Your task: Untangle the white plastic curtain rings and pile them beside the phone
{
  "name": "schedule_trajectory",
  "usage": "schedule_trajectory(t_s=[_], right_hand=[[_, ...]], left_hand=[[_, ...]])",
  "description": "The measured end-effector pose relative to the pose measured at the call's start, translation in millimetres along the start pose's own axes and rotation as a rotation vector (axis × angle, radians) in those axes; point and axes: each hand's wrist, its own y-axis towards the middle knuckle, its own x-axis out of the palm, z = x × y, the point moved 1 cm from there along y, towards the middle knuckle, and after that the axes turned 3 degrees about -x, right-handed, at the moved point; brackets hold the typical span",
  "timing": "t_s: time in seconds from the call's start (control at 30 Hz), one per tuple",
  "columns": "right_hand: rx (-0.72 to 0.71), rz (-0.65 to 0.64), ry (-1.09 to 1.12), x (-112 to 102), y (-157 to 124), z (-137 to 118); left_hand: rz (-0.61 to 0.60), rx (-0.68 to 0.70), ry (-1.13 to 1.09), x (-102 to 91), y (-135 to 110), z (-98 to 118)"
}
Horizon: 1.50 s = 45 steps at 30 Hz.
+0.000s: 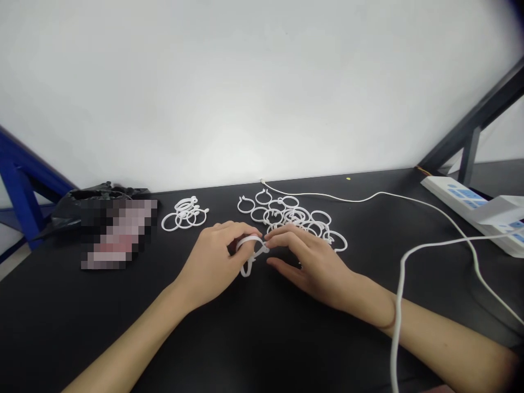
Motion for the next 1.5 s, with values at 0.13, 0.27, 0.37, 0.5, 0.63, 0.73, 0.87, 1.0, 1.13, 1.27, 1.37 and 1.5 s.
schedule_trajectory(t_s=[0.13,0.27,0.37,0.5,0.63,0.73,0.87,1.0,1.13,1.27,1.37,1.5], right_hand=[[0.003,0.017,-0.006,1.8,-0.6,0.1],[-0.006,0.073,-0.004,1.7,0.0,0.1],[0.004,0.109,-0.005,0.4,0.6,0.2],[0.029,0.158,-0.008,-1.4,1.2,0.3],[0.043,0.208,0.000,-2.6,2.5,-0.8],[0.048,0.242,-0.001,-3.2,3.1,-2.0],[0.061,0.263,-0.033,-3.1,1.9,-2.0],[0.079,0.287,-0.042,-2.8,0.3,-1.0],[0.124,0.322,-0.056,-4.2,-0.2,0.5],[0.186,0.332,-0.068,-5.8,0.5,2.2],[0.212,0.301,-0.073,-5.4,1.1,3.0],[0.239,0.291,-0.087,-5.4,1.6,4.1]], left_hand=[[-0.079,-0.022,-0.152,0.0,-0.7,6.6],[-0.129,-0.028,-0.216,0.3,-2.5,9.7],[-0.092,-0.014,-0.226,2.1,-3.9,6.7],[-0.096,-0.019,-0.250,5.0,-3.6,0.7],[-0.222,-0.026,-0.249,7.7,-1.7,-2.1],[-0.246,-0.023,-0.196,9.2,-1.1,-3.1],[-0.215,-0.015,-0.115,9.9,-0.3,-2.9],[-0.212,-0.021,-0.074,10.1,1.0,-2.9],[-0.216,0.059,0.017,12.3,0.9,-5.3],[-0.165,0.188,0.142,15.3,-0.5,-5.6],[-0.113,0.246,0.232,16.4,-0.9,-4.9],[-0.042,0.303,0.363,15.4,-0.1,-7.4]])
